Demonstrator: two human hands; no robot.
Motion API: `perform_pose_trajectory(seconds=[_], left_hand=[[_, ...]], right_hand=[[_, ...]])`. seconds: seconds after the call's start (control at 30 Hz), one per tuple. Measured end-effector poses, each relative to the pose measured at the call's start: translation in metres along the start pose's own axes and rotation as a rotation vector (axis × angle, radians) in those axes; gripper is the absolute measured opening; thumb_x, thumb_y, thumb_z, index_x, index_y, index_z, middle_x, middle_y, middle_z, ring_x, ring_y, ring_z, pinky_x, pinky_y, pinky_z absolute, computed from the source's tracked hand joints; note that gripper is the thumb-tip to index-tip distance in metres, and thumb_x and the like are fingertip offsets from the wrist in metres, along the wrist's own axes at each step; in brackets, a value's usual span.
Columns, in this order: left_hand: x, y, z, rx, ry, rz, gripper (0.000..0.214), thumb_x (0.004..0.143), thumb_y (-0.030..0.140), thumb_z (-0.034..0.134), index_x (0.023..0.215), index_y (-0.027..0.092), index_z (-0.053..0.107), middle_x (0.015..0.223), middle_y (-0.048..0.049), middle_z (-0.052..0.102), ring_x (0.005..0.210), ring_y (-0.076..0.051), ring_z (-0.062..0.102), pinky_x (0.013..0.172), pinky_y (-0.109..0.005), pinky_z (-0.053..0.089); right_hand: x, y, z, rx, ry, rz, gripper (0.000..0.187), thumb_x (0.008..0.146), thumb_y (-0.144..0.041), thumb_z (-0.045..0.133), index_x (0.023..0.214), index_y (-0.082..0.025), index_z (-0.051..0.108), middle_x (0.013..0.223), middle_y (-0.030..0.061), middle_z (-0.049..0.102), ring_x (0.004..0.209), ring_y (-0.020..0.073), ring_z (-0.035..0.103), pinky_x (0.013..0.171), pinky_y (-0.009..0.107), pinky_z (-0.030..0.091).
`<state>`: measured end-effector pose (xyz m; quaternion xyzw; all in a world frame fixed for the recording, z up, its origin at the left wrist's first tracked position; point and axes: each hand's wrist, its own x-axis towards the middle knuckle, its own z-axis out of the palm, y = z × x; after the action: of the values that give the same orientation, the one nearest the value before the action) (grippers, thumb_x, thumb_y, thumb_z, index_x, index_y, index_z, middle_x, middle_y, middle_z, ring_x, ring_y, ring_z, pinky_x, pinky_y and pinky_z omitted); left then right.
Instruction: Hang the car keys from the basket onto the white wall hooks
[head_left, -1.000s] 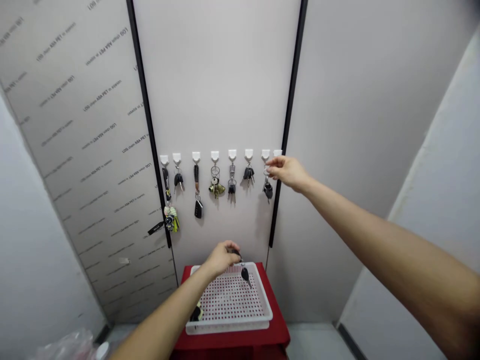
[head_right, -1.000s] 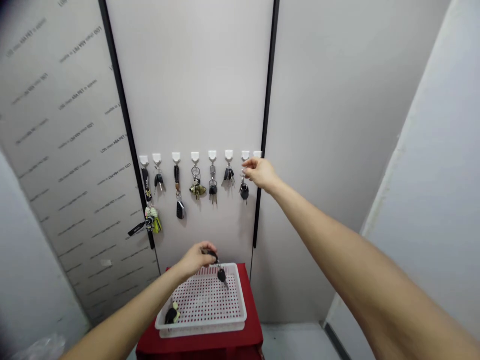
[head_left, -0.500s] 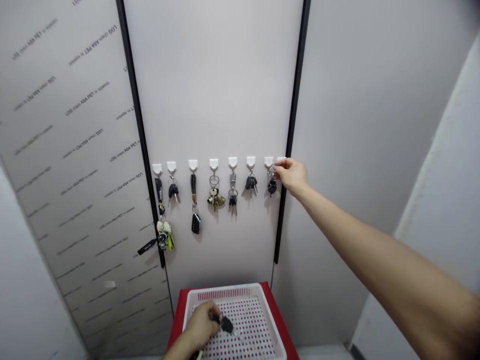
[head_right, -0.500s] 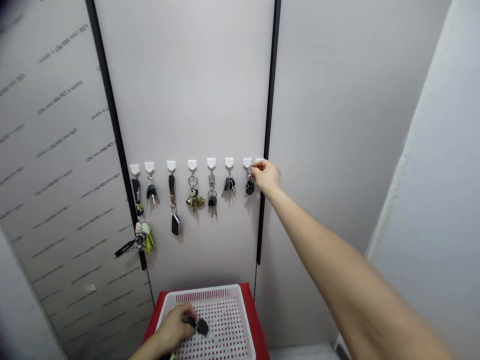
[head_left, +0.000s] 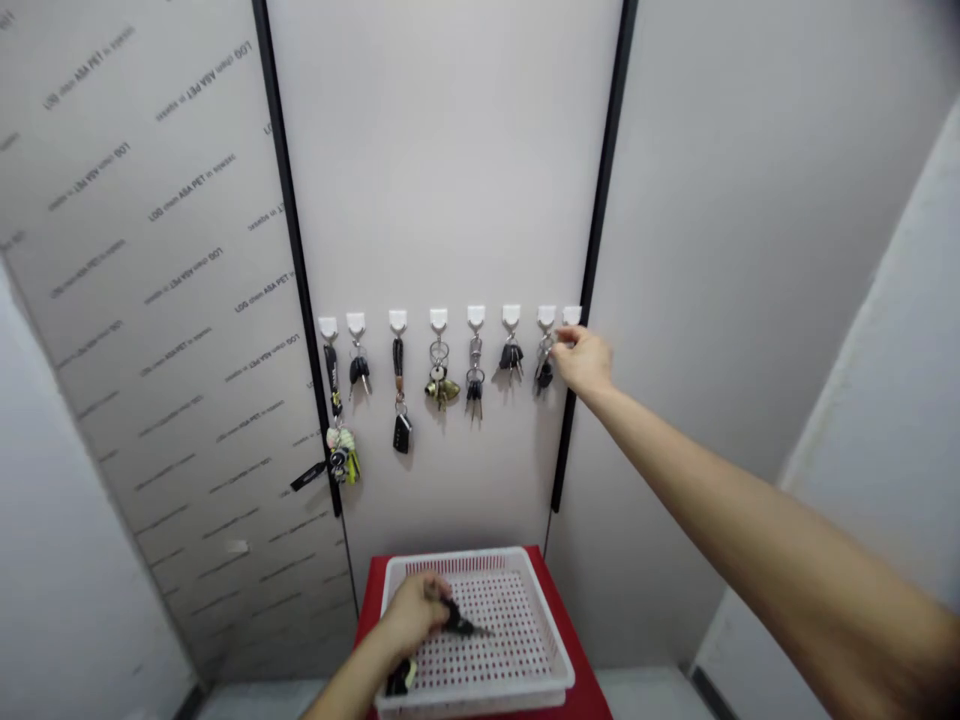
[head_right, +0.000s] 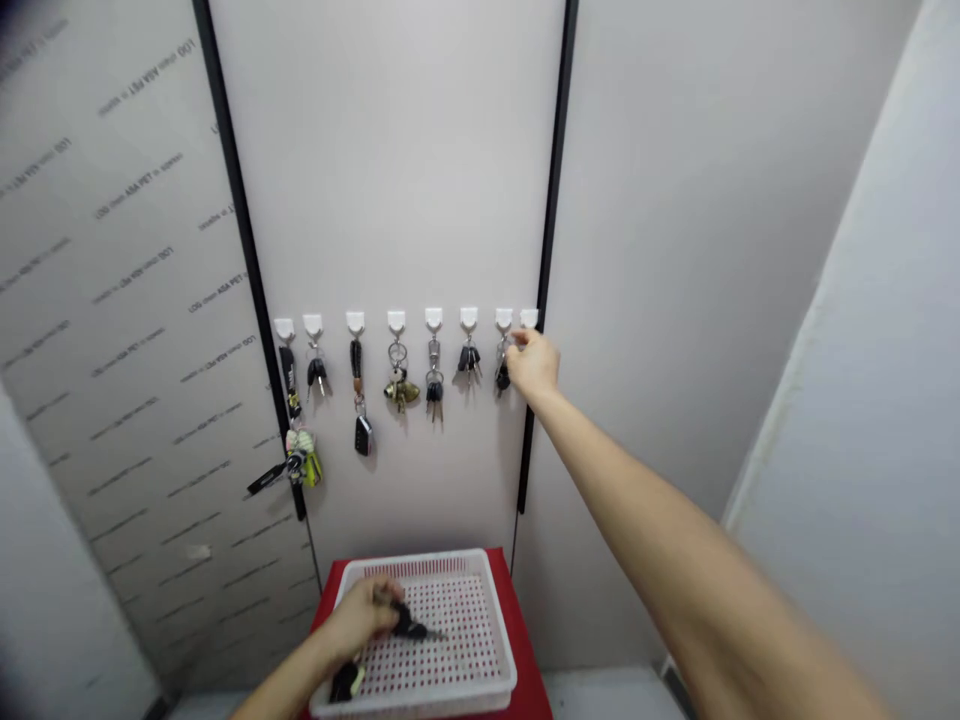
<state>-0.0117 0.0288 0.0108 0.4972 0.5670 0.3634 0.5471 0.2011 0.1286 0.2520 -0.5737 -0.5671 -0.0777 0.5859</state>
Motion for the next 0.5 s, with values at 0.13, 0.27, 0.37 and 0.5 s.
perform_pose_trajectory(seconds=[0.13,0.27,0.37,0.5], left_hand=[[-0.009,0.038,-0.003,-0.325,-0.051,0.040,0.022,0.049,0.005,0.049,0.069,0.015,0.045,0.054,0.0046,0.048,0.049,-0.006,0.045,0.049,-0.019,0.034],[-0.017,0.072,-0.004,-0.494,-0.118,0.100,0.028,0.050,0.007,0.052,0.076,0.015,0.044,0.058,0.0017,0.052,0.053,-0.007,0.049,0.053,-0.021,0.038],[-0.022,0.086,-0.004,-0.541,-0.138,0.169,0.028,0.050,0.006,0.053,0.076,0.014,0.044,0.059,0.0008,0.053,0.055,-0.008,0.051,0.056,-0.022,0.039],[-0.026,0.093,-0.004,-0.575,-0.169,0.239,0.025,0.049,0.004,0.053,0.071,0.014,0.047,0.061,0.0004,0.055,0.055,-0.008,0.052,0.059,-0.023,0.039]], right_hand=[[-0.073,0.006,-0.003,0.115,-0.148,-0.132,0.029,0.060,-0.013,0.040,0.086,-0.015,0.052,0.086,0.0069,0.053,0.071,0.0135,0.050,0.071,0.030,0.038],[-0.165,0.017,0.007,0.380,-0.927,-0.018,0.032,0.057,-0.008,0.039,0.086,-0.014,0.051,0.085,0.0057,0.056,0.079,0.0133,0.050,0.074,0.028,0.037],[-0.200,0.021,0.014,0.666,-1.146,0.160,0.029,0.060,-0.009,0.037,0.085,-0.014,0.050,0.083,0.0032,0.056,0.077,0.0109,0.050,0.073,0.026,0.037],[-0.201,0.020,0.009,0.801,-1.148,0.376,0.012,0.064,-0.021,0.044,0.069,-0.013,0.050,0.060,-0.0008,0.054,0.055,0.0080,0.048,0.055,0.022,0.037]])
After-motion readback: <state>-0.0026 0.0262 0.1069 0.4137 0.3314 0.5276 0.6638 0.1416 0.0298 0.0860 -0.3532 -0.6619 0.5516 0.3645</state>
